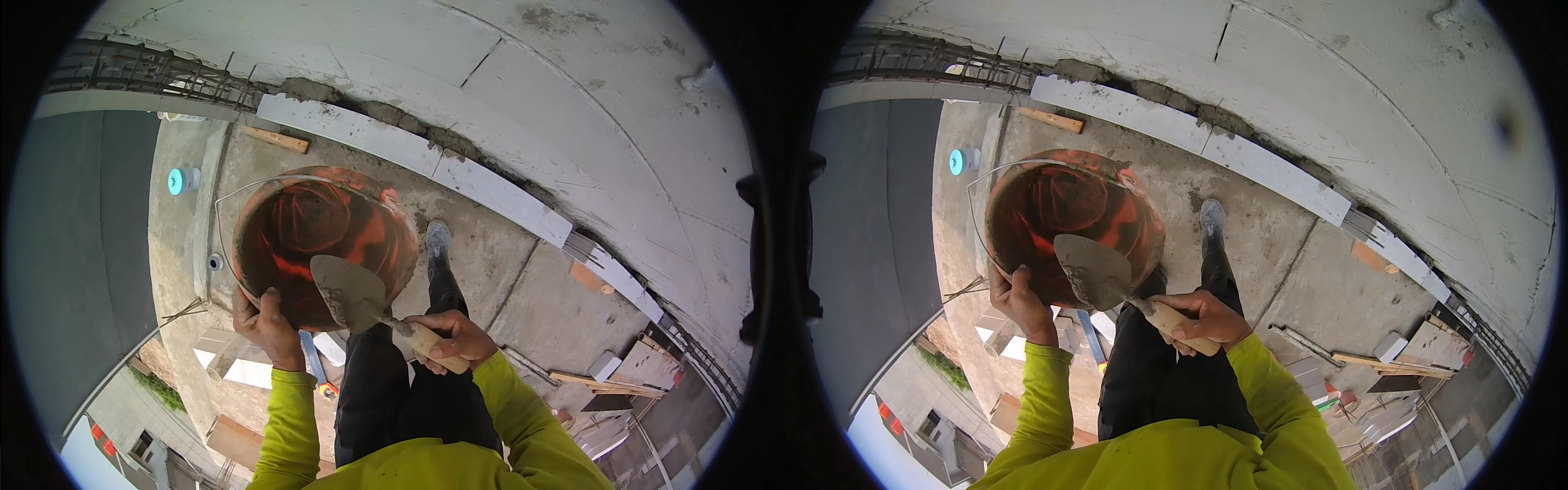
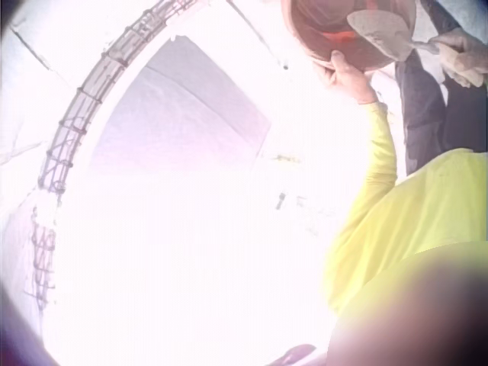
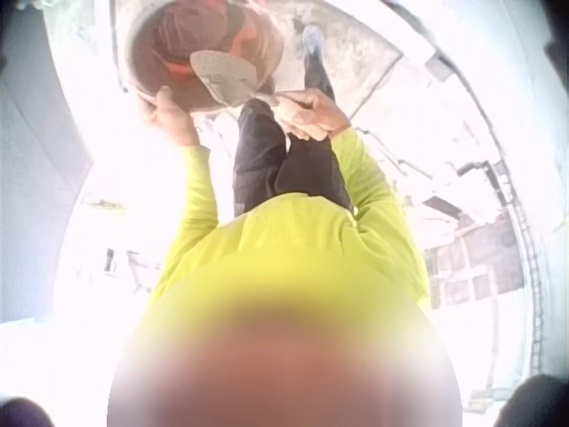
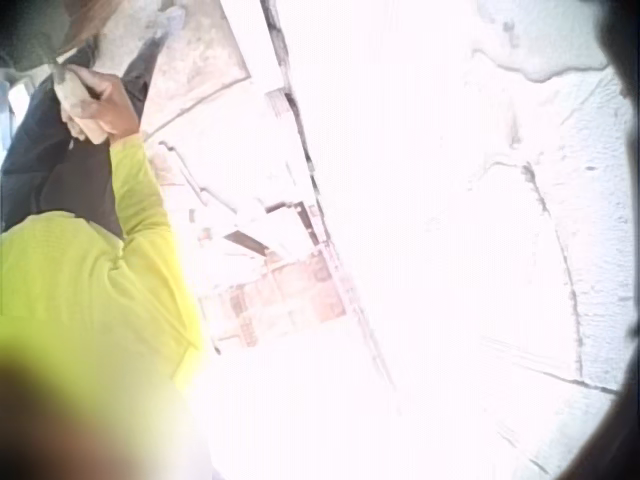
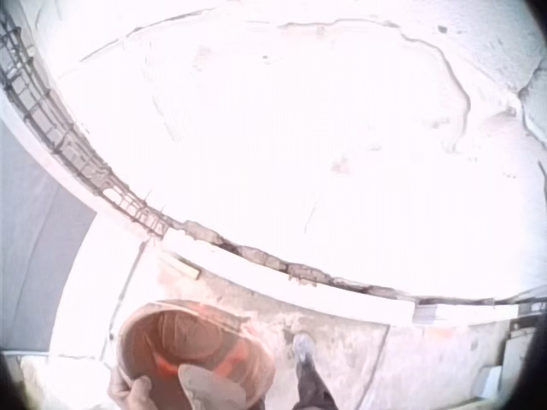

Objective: The person scoops mortar from a bucket with a trowel and applies it to the joints between white blocks along a wall. They use a spirit level to check alignment and continue filling gaps with mortar.

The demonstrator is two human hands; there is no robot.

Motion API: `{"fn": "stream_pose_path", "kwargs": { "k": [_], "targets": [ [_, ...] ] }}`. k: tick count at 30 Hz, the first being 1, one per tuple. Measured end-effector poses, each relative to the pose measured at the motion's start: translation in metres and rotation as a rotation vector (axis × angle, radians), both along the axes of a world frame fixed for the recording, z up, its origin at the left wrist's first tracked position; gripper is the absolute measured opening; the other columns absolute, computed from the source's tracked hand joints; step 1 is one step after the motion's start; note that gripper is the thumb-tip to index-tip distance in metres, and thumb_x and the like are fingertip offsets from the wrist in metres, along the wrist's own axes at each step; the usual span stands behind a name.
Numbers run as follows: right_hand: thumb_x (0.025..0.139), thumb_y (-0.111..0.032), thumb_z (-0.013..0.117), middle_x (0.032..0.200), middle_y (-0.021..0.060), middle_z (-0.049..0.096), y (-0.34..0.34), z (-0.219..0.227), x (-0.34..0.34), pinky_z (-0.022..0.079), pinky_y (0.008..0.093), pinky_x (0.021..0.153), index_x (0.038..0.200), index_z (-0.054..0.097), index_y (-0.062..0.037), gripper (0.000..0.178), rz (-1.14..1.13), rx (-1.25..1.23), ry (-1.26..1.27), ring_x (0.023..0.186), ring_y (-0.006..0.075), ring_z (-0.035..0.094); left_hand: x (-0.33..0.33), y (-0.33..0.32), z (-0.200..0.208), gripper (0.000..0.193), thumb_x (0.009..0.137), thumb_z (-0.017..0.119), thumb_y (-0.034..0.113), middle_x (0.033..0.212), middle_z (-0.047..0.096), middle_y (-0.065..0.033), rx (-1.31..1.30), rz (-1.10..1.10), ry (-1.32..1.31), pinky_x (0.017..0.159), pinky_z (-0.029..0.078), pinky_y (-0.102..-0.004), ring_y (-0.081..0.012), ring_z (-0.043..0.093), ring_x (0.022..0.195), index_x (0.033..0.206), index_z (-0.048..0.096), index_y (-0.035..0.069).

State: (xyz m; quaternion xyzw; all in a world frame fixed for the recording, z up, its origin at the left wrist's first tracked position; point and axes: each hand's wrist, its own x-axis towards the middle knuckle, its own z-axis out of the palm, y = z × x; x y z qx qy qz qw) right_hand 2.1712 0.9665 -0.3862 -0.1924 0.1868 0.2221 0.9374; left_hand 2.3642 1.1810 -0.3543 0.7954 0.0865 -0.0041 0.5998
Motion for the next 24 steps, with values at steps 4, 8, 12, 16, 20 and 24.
{"fn": "stream_pose_path", "kwargs": {
  "k": [4, 8, 12, 16, 20, 24],
  "targets": [
    [0.087, -0.014, 0.07, 0.083, 0.0091, 0.063, -0.072, -0.05, 0.009, 0.05, 0.0297, 0.054, 0.144, 0.047, 0.0028, 0.063, -0.275, -0.506, 0.12, 0.059, 0.0146, 0.06, -0.008, 0.022, -0.038, 0.038, 0.076, 0.052, -0.004, 0.102, 0.066, -0.0061, -0.161, 0.214, 0.073, 0.082, 0.05, -0.0268, -0.0142, 0.061, 0.087, 0.112, 0.065, -0.003],
    [0.093, -0.024, 0.063, 0.081, 0.0062, 0.06, -0.12, -0.172, 0.035, 0.049, 0.0307, 0.048, 0.127, 0.056, -0.0003, 0.042, -0.115, -1.049, 0.439, 0.056, 0.0159, 0.061, -0.036, 0.043, -0.069, 0.037, 0.077, 0.053, -0.003, 0.104, 0.066, -0.0063, -0.05, 0.275, 0.115, 0.083, 0.052, -0.0293, -0.0149, 0.062, 0.09, 0.111, 0.066, -0.003],
    [0.095, -0.033, 0.063, 0.079, 0.0066, 0.06, -0.109, -0.25, 0.032, 0.049, 0.0319, 0.045, 0.115, 0.058, -0.0046, 0.035, -0.474, -0.772, 0.581, 0.054, 0.0173, 0.06, -0.067, 0.064, -0.083, 0.038, 0.076, 0.053, -0.003, 0.105, 0.066, -0.0064, 0.08, 0.354, 0.242, 0.083, 0.052, -0.0299, -0.0152, 0.062, 0.09, 0.112, 0.066, -0.002],
    [0.098, -0.036, 0.061, 0.075, 0.0071, 0.06, -0.095, -0.292, 0.06, 0.05, 0.0321, 0.043, 0.112, 0.057, -0.0078, 0.032, -0.759, -0.454, 0.572, 0.049, 0.0184, 0.059, -0.083, 0.085, -0.09, 0.038, 0.076, 0.053, -0.003, 0.105, 0.066, -0.0055, 0.151, 0.411, 0.312, 0.083, 0.052, -0.029, -0.0142, 0.061, 0.09, 0.112, 0.066, -0.002],
    [0.097, -0.037, 0.061, 0.076, 0.0068, 0.06, -0.074, -0.285, 0.041, 0.05, 0.0324, 0.043, 0.112, 0.057, -0.0074, 0.033, -0.385, -0.667, 0.662, 0.05, 0.0168, 0.059, -0.074, 0.095, -0.084, 0.039, 0.077, 0.052, -0.004, 0.104, 0.065, -0.0041, 0.109, 0.388, 0.291, 0.083, 0.05, -0.0274, -0.0127, 0.06, 0.089, 0.114, 0.065, -0.002],
    [0.096, -0.027, 0.061, 0.079, 0.0032, 0.06, -0.044, -0.251, -0.028, 0.049, 0.0283, 0.051, 0.11, 0.06, -0.0044, 0.026, -0.195, -0.896, 0.543, 0.058, 0.0125, 0.06, -0.038, 0.106, -0.075, 0.041, 0.078, 0.052, -0.003, 0.108, 0.066, -0.006, 0.006, 0.372, 0.225, 0.087, 0.051, -0.0294, -0.0152, 0.063, 0.094, 0.117, 0.065, -0.001]
  ]
}}
